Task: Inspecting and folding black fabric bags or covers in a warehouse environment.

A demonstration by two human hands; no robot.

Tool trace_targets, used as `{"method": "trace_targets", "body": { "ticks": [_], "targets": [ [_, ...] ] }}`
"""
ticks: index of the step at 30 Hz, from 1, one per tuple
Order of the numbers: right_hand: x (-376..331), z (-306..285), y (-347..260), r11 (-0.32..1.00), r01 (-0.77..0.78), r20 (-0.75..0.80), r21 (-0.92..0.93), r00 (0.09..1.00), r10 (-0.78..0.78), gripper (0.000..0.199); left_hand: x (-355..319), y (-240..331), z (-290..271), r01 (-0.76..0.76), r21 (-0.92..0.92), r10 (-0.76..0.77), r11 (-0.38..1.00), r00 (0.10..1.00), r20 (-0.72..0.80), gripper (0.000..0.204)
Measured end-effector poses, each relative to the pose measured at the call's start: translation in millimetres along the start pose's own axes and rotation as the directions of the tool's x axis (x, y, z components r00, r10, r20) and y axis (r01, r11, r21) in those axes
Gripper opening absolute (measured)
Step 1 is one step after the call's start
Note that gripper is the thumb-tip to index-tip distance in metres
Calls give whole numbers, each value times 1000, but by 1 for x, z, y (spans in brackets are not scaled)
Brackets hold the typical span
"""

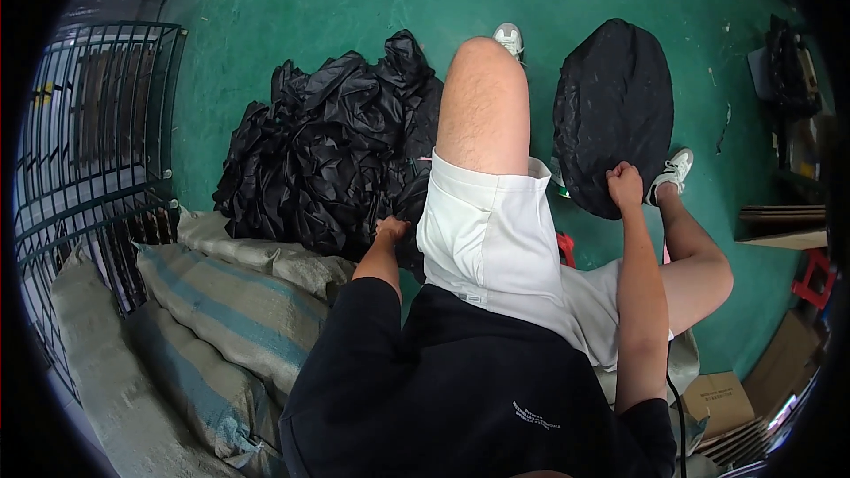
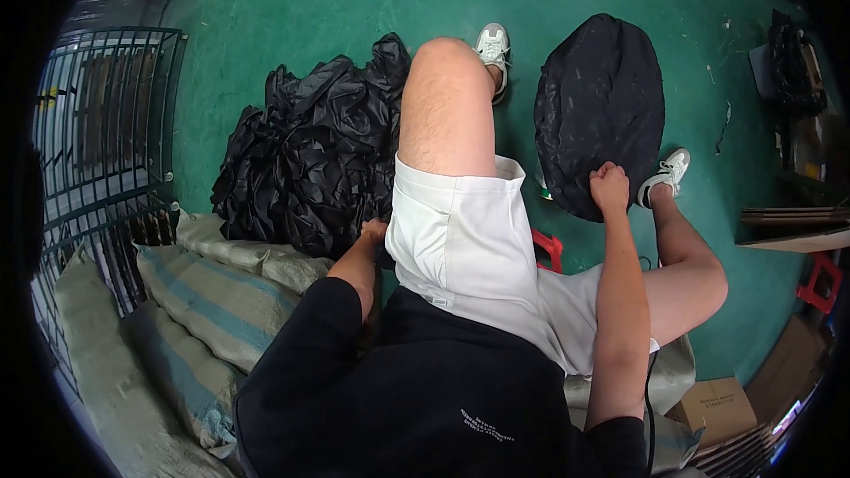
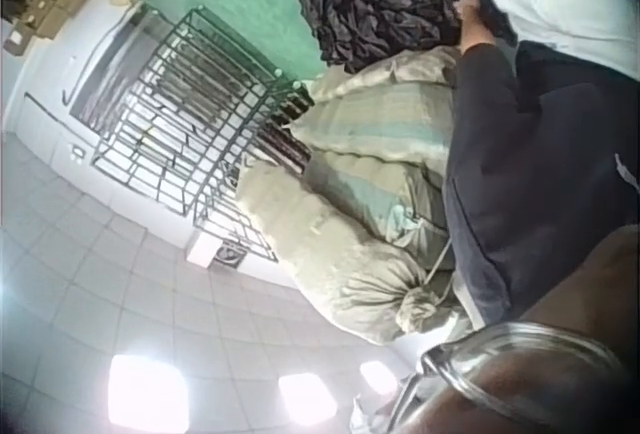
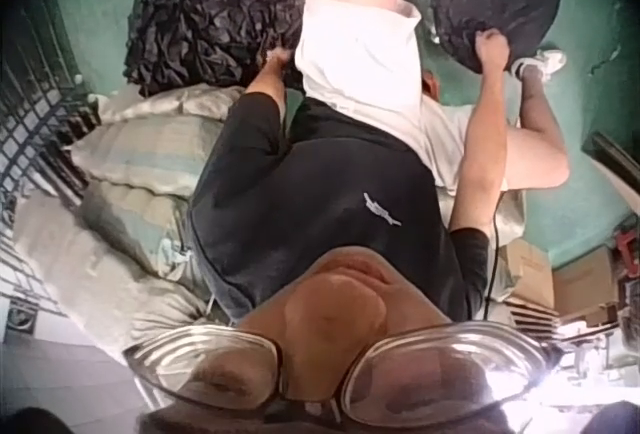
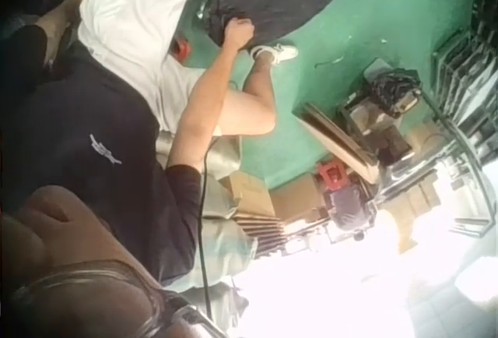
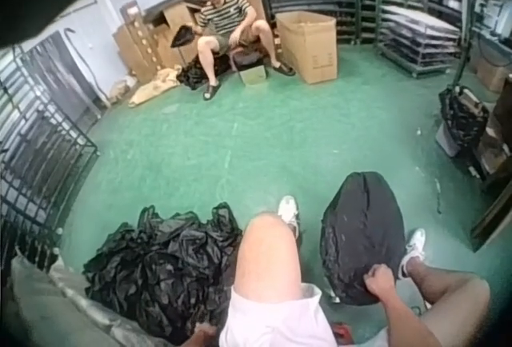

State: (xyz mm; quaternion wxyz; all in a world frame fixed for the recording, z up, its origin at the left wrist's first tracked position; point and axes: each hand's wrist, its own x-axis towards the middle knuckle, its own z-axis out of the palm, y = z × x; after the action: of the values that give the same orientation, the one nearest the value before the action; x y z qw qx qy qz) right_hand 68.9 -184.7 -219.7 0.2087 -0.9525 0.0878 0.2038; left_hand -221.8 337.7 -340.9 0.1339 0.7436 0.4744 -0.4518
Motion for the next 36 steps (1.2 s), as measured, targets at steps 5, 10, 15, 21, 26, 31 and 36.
{"method": "trace_targets", "body": {
  "ticks": [5, 10, 15, 21, 26, 31, 36],
  "targets": [
    [5, 5, -2, 999, 13, -27, -30, 1000, -14, 20, -15, -5, -12, -32, -208, -38, 978, 946, -323, 42],
    [-13, -31, 2, 987, -72, -84, -142, 995, 61, 26, -46, 16, -38, -62, 84, 96, 994, 865, -493, 38],
    [-21, -28, -62, 993, -93, 122, -74, 987, 101, 41, 10, -94, -59, -321, 3, 188, 947, 547, -816, 22],
    [-17, -20, -5, 969, -190, 147, 157, 975, 167, 42, -113, 61, -150, -483, -545, -227, 685, 570, -790, 15],
    [-12, -41, -17, 982, 29, 103, 185, 993, -49, 35, -169, 144, -260, -946, -322, -29, 27, 321, -947, 8],
    [-32, -113, -75, 722, 465, -83, 512, 864, -497, 25, -320, 227, -324, -949, 8, 297, -314, -106, -949, 14],
    [-45, -172, -92, 509, 343, 45, 790, 795, -605, 39, -367, 331, -296, -832, -105, 572, -545, -277, -772, 17]
  ]
}}
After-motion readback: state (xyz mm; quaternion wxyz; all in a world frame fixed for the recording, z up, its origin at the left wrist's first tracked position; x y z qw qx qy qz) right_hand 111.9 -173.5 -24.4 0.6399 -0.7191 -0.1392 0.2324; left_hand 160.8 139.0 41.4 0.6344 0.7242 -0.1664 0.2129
